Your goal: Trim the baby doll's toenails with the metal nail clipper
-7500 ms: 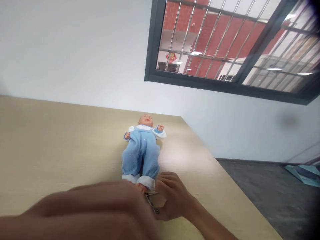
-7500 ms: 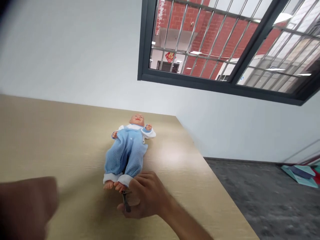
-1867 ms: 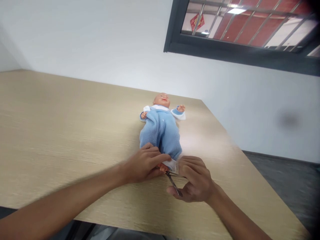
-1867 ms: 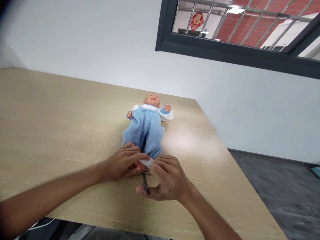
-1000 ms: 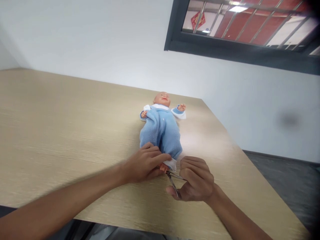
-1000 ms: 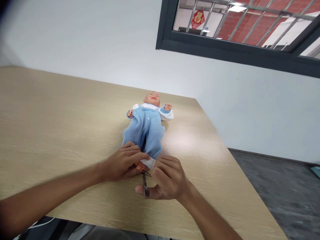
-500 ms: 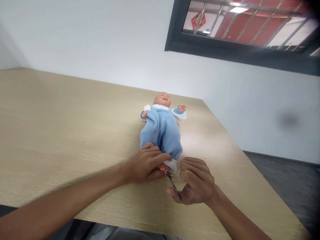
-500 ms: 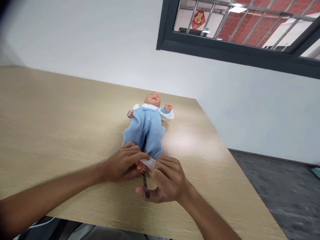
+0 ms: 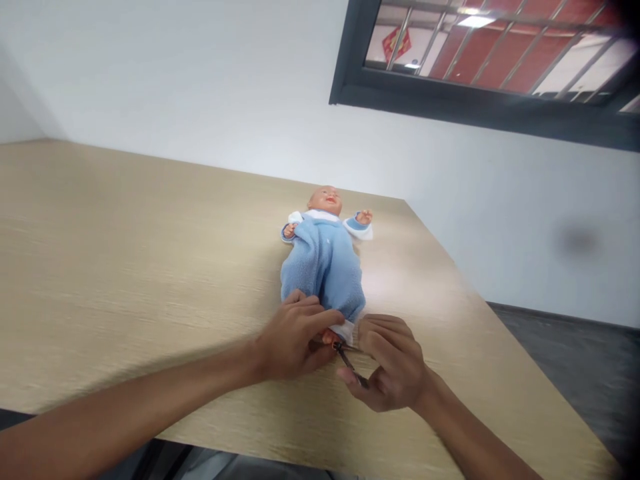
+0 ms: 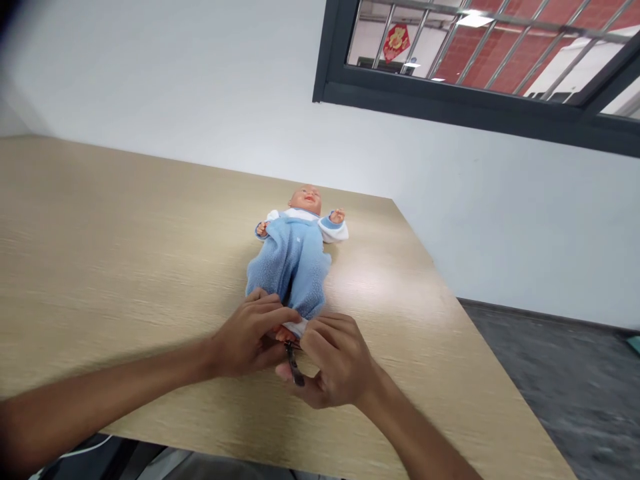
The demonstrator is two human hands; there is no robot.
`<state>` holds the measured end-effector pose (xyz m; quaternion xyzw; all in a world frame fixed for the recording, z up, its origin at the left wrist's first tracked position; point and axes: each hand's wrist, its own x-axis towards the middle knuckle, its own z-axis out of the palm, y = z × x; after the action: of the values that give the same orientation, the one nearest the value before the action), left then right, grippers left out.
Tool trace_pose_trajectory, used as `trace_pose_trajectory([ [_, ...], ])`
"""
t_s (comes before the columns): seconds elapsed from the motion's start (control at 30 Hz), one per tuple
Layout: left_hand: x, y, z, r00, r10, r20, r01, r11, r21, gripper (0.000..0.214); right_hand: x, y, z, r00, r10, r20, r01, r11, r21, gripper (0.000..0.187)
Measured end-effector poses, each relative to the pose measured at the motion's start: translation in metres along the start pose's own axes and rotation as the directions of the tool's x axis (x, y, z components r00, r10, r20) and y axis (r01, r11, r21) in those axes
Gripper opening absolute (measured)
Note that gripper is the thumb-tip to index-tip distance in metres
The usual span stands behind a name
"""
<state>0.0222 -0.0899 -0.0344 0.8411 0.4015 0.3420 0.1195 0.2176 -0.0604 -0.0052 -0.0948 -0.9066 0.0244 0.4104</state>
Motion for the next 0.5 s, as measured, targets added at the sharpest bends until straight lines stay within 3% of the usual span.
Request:
trace_pose_trajectory([
  [0.13,0.0,0.006,0.001,1.0,-0.014,-0.001,0.013,1.0,-0.004,0.018,0.002,0.003,-0.003,0.988,0.148,0.034,-0.15,0.985,0.083,0.032],
  [0.27,-0.002,0.013,0.006,1.0,-0.019,-0.019,0.019,1.0,0.018,0.013,0.005,0.007,-0.009,0.922,0.346,0.173,-0.38,0.891,0.247,0.032],
  [0.5,-0.007,0.019,0.013,0.993,-0.085,-0.081,0.088,0.995,0.036,0.016,0.003,0.014,-0.014,0.875,0.347,0.337,-0.468,0.785,0.405,0.03],
])
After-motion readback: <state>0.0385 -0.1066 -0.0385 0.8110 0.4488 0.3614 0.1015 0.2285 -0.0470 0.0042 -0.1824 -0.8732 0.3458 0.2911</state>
